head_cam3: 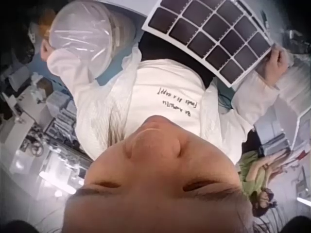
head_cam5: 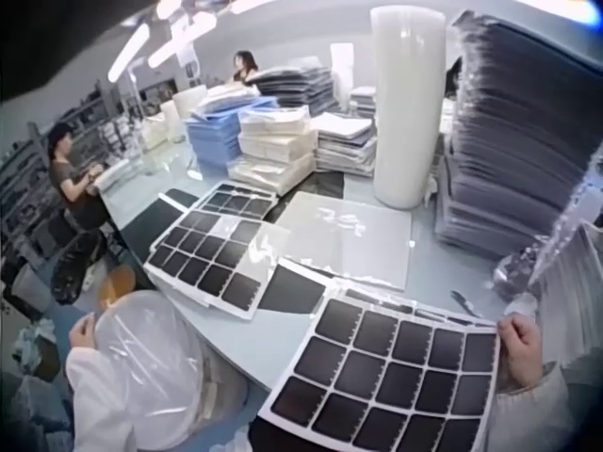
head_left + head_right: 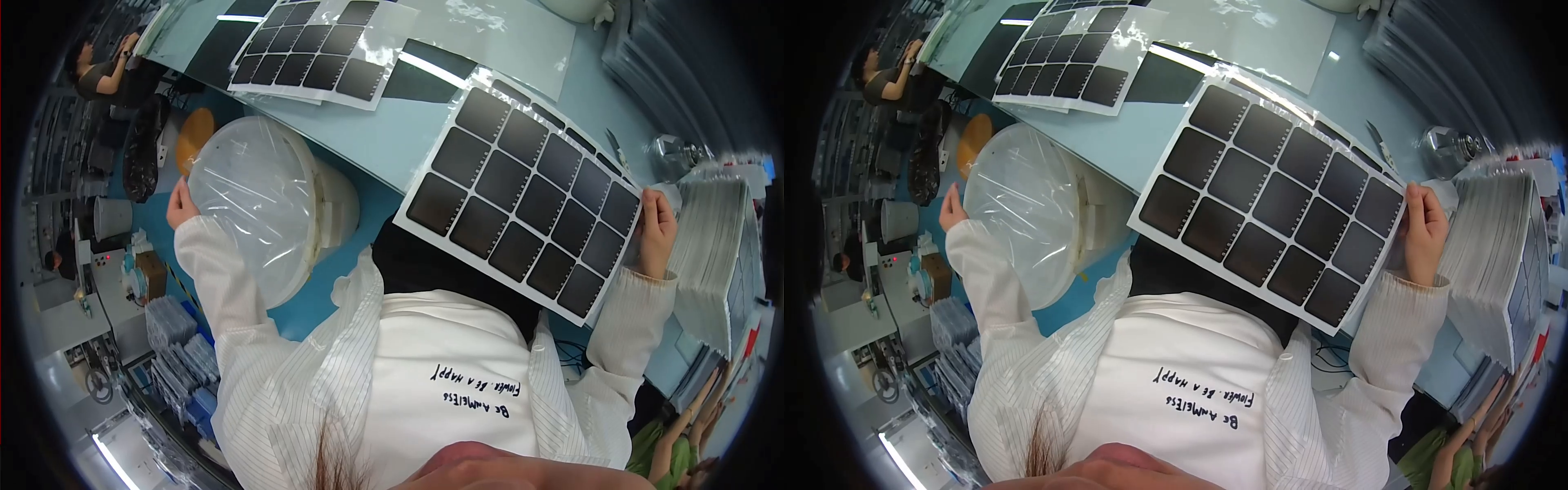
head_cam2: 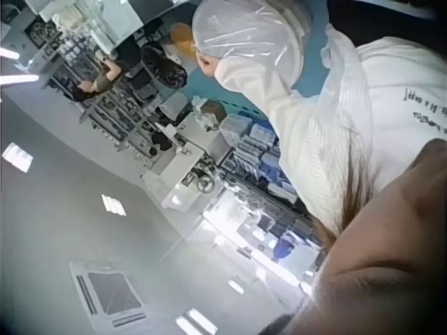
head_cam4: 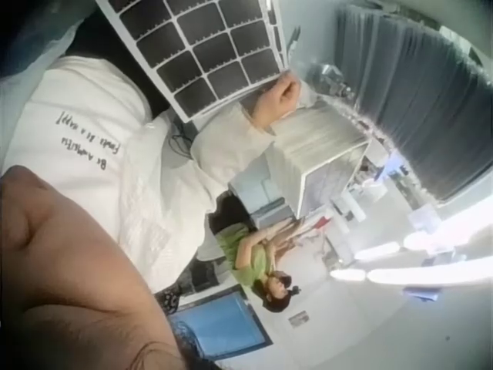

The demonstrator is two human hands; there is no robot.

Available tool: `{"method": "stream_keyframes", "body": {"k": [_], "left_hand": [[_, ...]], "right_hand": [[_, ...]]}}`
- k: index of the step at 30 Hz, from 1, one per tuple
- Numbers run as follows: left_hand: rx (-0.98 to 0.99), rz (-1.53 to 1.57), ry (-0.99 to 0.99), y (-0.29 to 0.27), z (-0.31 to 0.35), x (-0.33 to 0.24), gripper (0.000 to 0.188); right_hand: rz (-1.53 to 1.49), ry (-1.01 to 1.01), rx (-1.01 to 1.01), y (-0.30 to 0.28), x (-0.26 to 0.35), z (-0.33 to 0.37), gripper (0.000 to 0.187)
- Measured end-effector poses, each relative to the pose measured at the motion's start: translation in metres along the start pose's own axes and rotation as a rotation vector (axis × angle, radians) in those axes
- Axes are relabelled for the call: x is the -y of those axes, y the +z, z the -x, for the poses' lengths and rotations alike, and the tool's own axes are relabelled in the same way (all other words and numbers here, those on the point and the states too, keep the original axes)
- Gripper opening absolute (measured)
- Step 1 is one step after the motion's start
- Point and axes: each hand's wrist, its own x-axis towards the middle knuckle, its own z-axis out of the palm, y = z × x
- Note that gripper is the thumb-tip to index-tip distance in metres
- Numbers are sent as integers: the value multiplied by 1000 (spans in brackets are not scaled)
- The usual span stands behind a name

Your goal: Inspecting and cleaning solar panel components at a production workstation.

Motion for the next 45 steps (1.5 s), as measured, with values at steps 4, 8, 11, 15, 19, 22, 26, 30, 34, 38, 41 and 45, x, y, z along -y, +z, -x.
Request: {"method": "stream_keyframes", "body": {"k": [4, 8, 11, 15, 19, 22, 26, 30, 34, 38, 41, 45], "left_hand": [[235, 174, 352, 36, 54, -112, 17], [607, 173, 992, 85, 134, -207, 1], [791, 125, 1104, 114, 169, -238, 2], [1058, 104, 1112, 136, 180, -246, 7], [1169, 148, 1052, 137, 177, -252, 11], [1226, 242, 1017, 134, 178, -249, 12], [1312, 291, 874, 124, 181, -251, 16], [1419, 328, 701, 123, 178, -248, 18], [1475, 416, 565, 123, 174, -244, 20], [1527, 508, 488, 124, 171, -237, 22], [1552, 531, 480, 125, 171, -237, 22], [1579, 528, 494, 128, 170, -238, 22]], "right_hand": [[-68, 130, 102, -10, 16, 6, 25], [-83, 300, 279, -13, 49, 15, 25], [-188, 397, 349, -24, 43, 14, 21], [-226, 490, 385, -16, 47, 17, 10], [-192, 529, 413, -8, 59, 22, 11], [-211, 563, 470, -13, 65, 24, 12], [-141, 558, 815, -11, 71, 22, 18], [-230, 560, 795, -14, 67, 22, 18], [-361, 496, 807, -24, 64, 23, 19], [-396, 456, 845, -33, 61, 24, 20], [-397, 401, 867, -37, 63, 25, 19], [-370, 393, 875, -38, 68, 25, 17]]}}
